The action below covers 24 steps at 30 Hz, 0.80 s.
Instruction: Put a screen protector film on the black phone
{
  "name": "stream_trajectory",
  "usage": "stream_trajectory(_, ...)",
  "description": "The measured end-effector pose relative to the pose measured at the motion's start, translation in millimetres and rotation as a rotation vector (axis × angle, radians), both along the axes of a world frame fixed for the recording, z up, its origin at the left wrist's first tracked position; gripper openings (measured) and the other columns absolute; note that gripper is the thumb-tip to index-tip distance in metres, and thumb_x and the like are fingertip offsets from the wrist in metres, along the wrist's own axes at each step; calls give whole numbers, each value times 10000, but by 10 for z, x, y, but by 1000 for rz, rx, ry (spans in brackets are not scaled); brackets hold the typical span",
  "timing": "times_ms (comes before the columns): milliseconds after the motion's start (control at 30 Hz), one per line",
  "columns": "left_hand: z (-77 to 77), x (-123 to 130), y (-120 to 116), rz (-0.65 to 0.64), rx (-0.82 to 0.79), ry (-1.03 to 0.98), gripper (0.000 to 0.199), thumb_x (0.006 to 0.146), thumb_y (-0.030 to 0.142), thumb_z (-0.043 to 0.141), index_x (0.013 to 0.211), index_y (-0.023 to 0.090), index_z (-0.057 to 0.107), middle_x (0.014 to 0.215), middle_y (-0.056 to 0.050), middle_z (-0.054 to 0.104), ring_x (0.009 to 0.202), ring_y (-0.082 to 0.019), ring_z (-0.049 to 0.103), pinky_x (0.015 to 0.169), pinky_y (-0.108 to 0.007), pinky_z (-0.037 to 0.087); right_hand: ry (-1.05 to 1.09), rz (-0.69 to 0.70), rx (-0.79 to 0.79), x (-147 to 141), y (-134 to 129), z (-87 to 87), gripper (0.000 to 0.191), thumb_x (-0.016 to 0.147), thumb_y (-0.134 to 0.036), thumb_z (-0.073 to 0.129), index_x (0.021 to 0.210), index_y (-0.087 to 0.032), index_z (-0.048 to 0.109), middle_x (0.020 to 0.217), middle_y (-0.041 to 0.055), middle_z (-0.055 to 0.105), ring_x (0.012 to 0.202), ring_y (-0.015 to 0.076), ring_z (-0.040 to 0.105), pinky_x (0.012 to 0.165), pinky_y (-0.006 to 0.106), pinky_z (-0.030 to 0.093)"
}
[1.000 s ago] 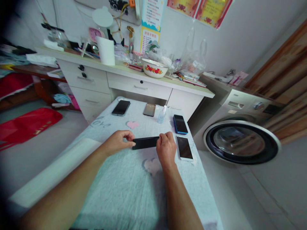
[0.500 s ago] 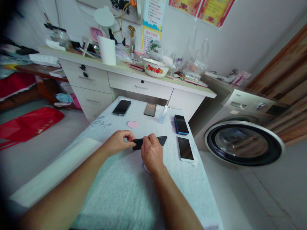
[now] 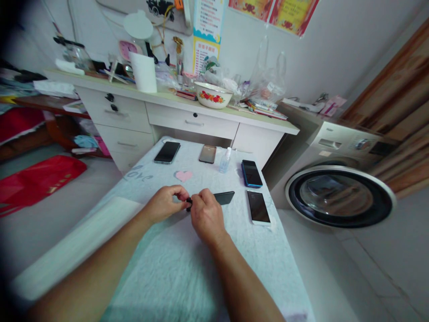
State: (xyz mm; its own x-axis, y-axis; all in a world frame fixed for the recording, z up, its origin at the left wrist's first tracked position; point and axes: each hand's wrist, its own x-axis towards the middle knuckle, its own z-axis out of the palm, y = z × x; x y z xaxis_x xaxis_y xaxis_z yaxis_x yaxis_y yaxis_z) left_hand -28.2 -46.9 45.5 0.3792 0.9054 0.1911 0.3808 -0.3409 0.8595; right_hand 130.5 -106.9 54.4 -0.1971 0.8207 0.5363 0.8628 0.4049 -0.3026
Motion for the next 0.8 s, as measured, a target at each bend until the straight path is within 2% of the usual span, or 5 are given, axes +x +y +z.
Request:
stream_trajectory(333, 26, -50, 5, 47, 54, 40, 117, 642, 246, 665, 706, 176, 598, 711, 24, 622, 698, -128, 571, 689, -253, 455, 68, -204, 88, 564, 113, -11, 224, 859, -149, 451, 869, -164, 674, 828, 47, 544, 736, 140, 528, 727, 249, 431)
stream_trajectory(633, -12, -92, 49, 67, 84, 54, 122, 658, 266, 659, 715, 181, 592, 721, 22, 621, 720, -133, 580, 699, -258, 458, 132, -347, 95, 789, 173, -37, 234, 825, -176, 472, 821, -161, 705, 812, 53, 578, 723, 149, 554, 715, 265, 424)
stream_trajectory(800, -17, -120, 73, 80, 94, 45, 123, 661, 259, 668, 719, 182, 591, 730, 23, 624, 712, -130, 575, 700, -259, 460, 256, -408, 26, 900, 213, -93, 222, 790, -225, 499, 781, -169, 714, 795, 53, 637, 746, 168, 594, 728, 273, 432)
